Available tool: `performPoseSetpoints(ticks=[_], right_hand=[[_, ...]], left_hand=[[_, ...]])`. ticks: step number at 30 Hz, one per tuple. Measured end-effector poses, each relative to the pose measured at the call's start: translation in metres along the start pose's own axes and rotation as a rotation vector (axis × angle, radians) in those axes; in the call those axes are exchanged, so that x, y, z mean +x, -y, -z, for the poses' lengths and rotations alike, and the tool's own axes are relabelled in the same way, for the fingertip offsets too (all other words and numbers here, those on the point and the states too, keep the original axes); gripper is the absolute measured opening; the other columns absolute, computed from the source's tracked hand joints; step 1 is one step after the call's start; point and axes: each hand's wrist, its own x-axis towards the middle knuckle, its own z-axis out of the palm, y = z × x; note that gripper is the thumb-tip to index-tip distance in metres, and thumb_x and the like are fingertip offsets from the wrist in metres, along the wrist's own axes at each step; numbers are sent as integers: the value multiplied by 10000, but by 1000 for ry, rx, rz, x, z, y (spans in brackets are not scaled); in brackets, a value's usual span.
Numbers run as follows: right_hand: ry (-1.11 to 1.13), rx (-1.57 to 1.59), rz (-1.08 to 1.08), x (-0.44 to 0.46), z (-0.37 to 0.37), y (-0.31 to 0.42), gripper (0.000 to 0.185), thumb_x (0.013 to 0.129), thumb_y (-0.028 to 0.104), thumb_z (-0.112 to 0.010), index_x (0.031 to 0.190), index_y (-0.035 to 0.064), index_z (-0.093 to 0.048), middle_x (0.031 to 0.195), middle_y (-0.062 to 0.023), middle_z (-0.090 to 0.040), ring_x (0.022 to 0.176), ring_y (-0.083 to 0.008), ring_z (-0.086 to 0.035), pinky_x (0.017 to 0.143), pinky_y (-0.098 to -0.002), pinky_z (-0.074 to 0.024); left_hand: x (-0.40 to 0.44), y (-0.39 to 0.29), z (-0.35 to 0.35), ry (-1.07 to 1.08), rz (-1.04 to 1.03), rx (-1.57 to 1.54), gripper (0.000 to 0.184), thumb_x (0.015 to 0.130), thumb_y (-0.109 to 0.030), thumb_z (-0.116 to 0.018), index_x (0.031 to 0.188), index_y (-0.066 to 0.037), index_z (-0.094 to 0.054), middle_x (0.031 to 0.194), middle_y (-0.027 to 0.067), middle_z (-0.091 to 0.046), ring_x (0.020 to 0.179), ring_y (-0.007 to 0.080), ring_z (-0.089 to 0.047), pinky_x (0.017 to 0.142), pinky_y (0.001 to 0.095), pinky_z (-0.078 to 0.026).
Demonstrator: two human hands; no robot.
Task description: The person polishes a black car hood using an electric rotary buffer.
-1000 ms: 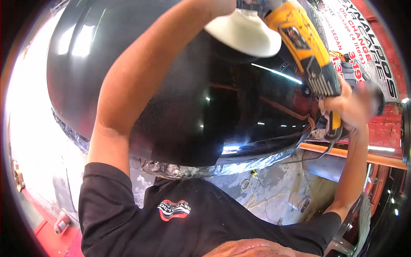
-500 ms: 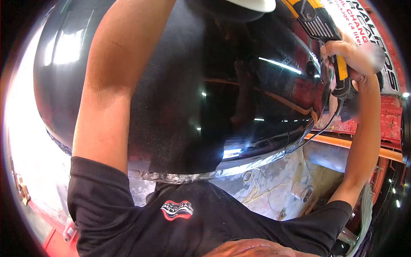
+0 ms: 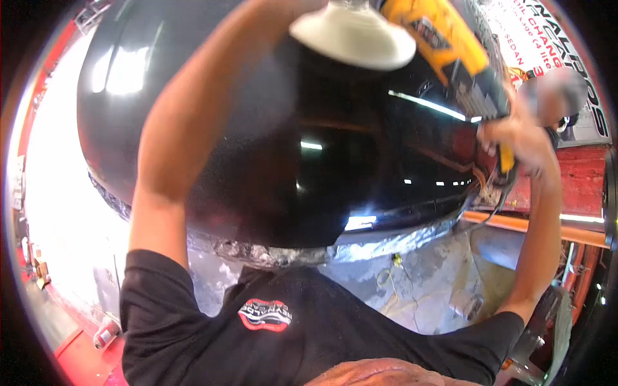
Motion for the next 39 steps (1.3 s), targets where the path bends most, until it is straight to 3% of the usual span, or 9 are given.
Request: performPoseSetpoints(ticks=[3, 5, 15, 17, 19, 21, 23, 29, 39], right_hand=[[31, 64, 129, -31, -15, -22, 831, 605, -29, -747, 1397, 23, -502, 1078, -44, -647, 966, -145, -629, 928, -295, -505], [79, 84, 110, -51, -23, -36, 875, 593, -45, -752, 1425, 27, -488, 1171, -32, -619, 1126, -150, -577, 1066, -302, -417], [91, 60, 148, -37, -10, -21, 766, 637, -41, -753, 1365, 23, -523, 1126, -46, -655, 1049, -147, -606, 988, -296, -470], [107, 70, 61, -17, 0, -4, 667, 639, -66, -729, 1275, 15, -545, 924, -52, -641, 724, -131, -634, 636, -301, -539], [88, 142, 90, 6, 4, 7, 598, 653, -69, -717, 1224, -6, -549, 852, -56, -623, 605, -130, -606, 520, -293, -506], [95, 101, 151, 27, 10, 10, 550, 668, -56, -718, 1191, -19, -553, 835, -56, -624, 606, -134, -609, 500, -284, -500], [111, 173, 209, 42, 10, 3, 493, 679, -32, -720, 1152, -21, -580, 774, -58, -619, 565, -133, -600, 465, -287, -492], [14, 249, 192, 36, 2, -32, 312, 666, -22, -724, 964, -31, -633, 673, -60, -619, 492, -130, -577, 441, -287, -476], [80, 368, 117, 36, 64, -118, 475, 709, -45, -713, 1150, -19, -537, 742, -100, -626, 539, -165, -612, 453, -319, -509]], left_hand=[[-17, -85, 41, -156, 1005, -1045, 69, 778, -7, -622, 845, 11, -628, 677, 43, -573, 511, 99, -503, 446, 280, -377], [-21, -131, 64, -215, 1112, -1042, 67, 832, -7, -588, 887, -34, -561, 587, -10, -452, 430, 94, -382, 467, 294, -380], [-5, -100, 54, -123, 1085, -982, 68, 844, -24, -613, 889, -39, -564, 620, -19, -425, 453, 101, -379, 519, 306, -416], [9, -68, 35, -135, 1027, -967, 68, 853, -38, -629, 868, -37, -562, 623, -14, -414, 481, 106, -392, 550, 323, -433], [22, -37, 16, -157, 1012, -957, 135, 878, -91, -651, 782, -73, -558, 605, -26, -400, 511, 108, -387, 591, 334, -436], [27, 22, -6, -112, 1136, -980, 68, 833, -48, -636, 768, -42, -620, 573, 8, -469, 453, 178, -459, 449, 372, -424], [27, 49, -16, -52, 953, -953, 220, 878, -117, -664, 692, -120, -545, 578, -50, -378, 505, 101, -353, 613, 324, -420], [50, 17, -38, 18, 1058, -1028, 165, 849, -34, -651, 761, -87, -521, 611, -27, -408, 473, 106, -352, 556, 330, -401], [109, -21, -143, 157, 1005, -912, 95, 825, -64, -666, 789, -27, -587, 652, -5, -458, 504, 118, -379, 602, 364, -462]])
